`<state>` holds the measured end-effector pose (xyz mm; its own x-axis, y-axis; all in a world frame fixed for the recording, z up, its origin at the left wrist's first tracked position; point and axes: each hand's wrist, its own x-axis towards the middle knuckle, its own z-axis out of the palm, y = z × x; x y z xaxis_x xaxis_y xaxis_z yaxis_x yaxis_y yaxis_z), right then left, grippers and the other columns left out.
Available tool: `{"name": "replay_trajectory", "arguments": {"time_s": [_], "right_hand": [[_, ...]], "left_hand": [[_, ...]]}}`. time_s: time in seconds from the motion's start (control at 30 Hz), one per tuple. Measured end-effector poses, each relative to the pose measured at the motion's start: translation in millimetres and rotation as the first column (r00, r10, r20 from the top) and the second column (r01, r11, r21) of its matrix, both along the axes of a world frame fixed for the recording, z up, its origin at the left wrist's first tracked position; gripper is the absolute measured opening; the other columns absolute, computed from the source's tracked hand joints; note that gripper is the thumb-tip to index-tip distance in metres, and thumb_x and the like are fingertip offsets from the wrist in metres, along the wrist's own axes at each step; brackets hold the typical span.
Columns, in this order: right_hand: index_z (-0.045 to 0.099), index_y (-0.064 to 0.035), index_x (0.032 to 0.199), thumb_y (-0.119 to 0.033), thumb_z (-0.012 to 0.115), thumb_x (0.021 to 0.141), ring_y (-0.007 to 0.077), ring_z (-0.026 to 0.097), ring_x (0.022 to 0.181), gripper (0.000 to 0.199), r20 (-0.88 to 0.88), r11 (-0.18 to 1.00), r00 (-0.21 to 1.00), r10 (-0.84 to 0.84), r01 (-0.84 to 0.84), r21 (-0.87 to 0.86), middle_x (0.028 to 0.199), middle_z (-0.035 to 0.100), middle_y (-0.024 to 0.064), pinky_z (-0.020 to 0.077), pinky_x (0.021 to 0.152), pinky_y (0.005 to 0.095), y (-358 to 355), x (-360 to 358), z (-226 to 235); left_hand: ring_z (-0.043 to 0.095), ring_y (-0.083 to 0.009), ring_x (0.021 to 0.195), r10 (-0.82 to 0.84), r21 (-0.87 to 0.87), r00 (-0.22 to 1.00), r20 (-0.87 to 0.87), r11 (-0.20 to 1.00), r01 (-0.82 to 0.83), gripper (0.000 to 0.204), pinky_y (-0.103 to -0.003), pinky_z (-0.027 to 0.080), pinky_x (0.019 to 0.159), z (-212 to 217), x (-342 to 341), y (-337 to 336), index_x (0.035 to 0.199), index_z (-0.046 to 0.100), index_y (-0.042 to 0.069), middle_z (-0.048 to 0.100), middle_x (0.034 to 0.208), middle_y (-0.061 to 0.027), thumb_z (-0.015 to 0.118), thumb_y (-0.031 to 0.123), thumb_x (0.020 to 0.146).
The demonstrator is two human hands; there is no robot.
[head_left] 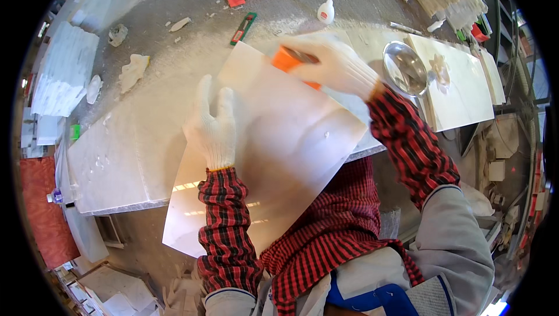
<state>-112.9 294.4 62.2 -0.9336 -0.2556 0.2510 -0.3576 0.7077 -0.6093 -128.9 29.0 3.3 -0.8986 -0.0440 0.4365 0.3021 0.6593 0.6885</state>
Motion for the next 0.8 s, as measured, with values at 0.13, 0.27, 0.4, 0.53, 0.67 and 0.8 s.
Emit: {"name": "replay_trajectory", "arguments": {"time_s": [0.13, 0.27, 0.4, 0.53, 0.67, 0.8], "right_hand": [[0.063, -0.0045, 0.113, -0.021, 0.07, 0.083, 0.0249, 0.057, 0.071, 0.035, 0.096, 0.998, 0.994, 0.049, -0.046, -0.031, 0.08, 0.055, 0.0158, 0.0456, 0.066, 0.0367, 3, 11, 10], [0.063, -0.0014, 0.131, -0.02, 0.066, 0.089, 0.0219, 0.065, 0.083, 0.046, 0.259, 0.993, 0.959, -0.118, 0.12, 0.009, 0.095, 0.064, 0.0183, 0.0512, 0.078, 0.0337, 26, 57, -6], [0.062, -0.0022, 0.135, -0.018, 0.066, 0.089, 0.0248, 0.065, 0.089, 0.049, 0.102, 0.999, 0.994, -0.034, 0.038, -0.033, 0.096, 0.064, 0.0198, 0.0502, 0.08, 0.0358, -6, 1, 2], [0.062, -0.0031, 0.136, -0.02, 0.068, 0.087, 0.0264, 0.067, 0.09, 0.052, 0.19, 0.998, 0.98, -0.054, 0.05, 0.025, 0.097, 0.068, 0.0203, 0.0514, 0.082, 0.0376, 9, 37, 3], [0.064, -0.0022, 0.127, -0.02, 0.07, 0.084, 0.0354, 0.064, 0.082, 0.046, 0.166, 0.99, 0.98, -0.114, 0.126, -0.066, 0.09, 0.065, 0.0215, 0.0508, 0.076, 0.0404, 15, 52, -13], [0.063, -0.0003, 0.115, -0.019, 0.068, 0.084, 0.0408, 0.062, 0.084, 0.037, 0.057, 0.995, 0.993, -0.102, 0.103, -0.01, 0.091, 0.062, 0.0248, 0.0491, 0.074, 0.0435, -8, 5, -4]], "left_hand": [[0.069, -0.0288, 0.113, 0.017, 0.046, 0.997, 0.071, 0.999, -0.02, 0.041, -0.039, 0.051, 0.097, 6, 4, -1, 0.13, 0.07, 0.007, 0.072, 0.125, -0.0155, 0.073, 0.026, 0.094], [0.068, -0.0255, 0.119, 0.007, -0.043, 0.997, 0.073, 0.999, -0.004, 0.042, -0.036, 0.05, 0.102, 2, 4, -3, 0.133, 0.068, 0.005, 0.071, 0.13, -0.0152, 0.071, 0.026, 0.097], [0.073, -0.0311, 0.099, 0.013, 0.06, 0.998, -0.069, 0.998, -0.009, 0.035, -0.04, 0.055, 0.087, -6, 1, -1, 0.123, 0.074, 0.009, 0.077, 0.112, -0.0142, 0.076, 0.023, 0.09], [0.07, -0.0261, 0.111, 0.013, 0.087, 0.998, 0.061, 0.996, -0.019, 0.037, -0.036, 0.052, 0.095, 2, 3, -4, 0.129, 0.07, 0.006, 0.073, 0.123, -0.0138, 0.072, 0.023, 0.096], [0.069, -0.0237, 0.117, 0.008, 0.056, 0.998, 0.062, 0.998, -0.011, 0.039, -0.035, 0.051, 0.099, -2, 5, 0, 0.133, 0.068, 0.006, 0.072, 0.129, -0.0139, 0.069, 0.025, 0.099], [0.069, -0.0236, 0.115, 0.016, 0.044, 0.993, 0.114, 0.999, -0.022, 0.041, -0.036, 0.051, 0.099, -3, 2, 2, 0.135, 0.068, 0.008, 0.072, 0.128, -0.0137, 0.068, 0.028, 0.099]]}}
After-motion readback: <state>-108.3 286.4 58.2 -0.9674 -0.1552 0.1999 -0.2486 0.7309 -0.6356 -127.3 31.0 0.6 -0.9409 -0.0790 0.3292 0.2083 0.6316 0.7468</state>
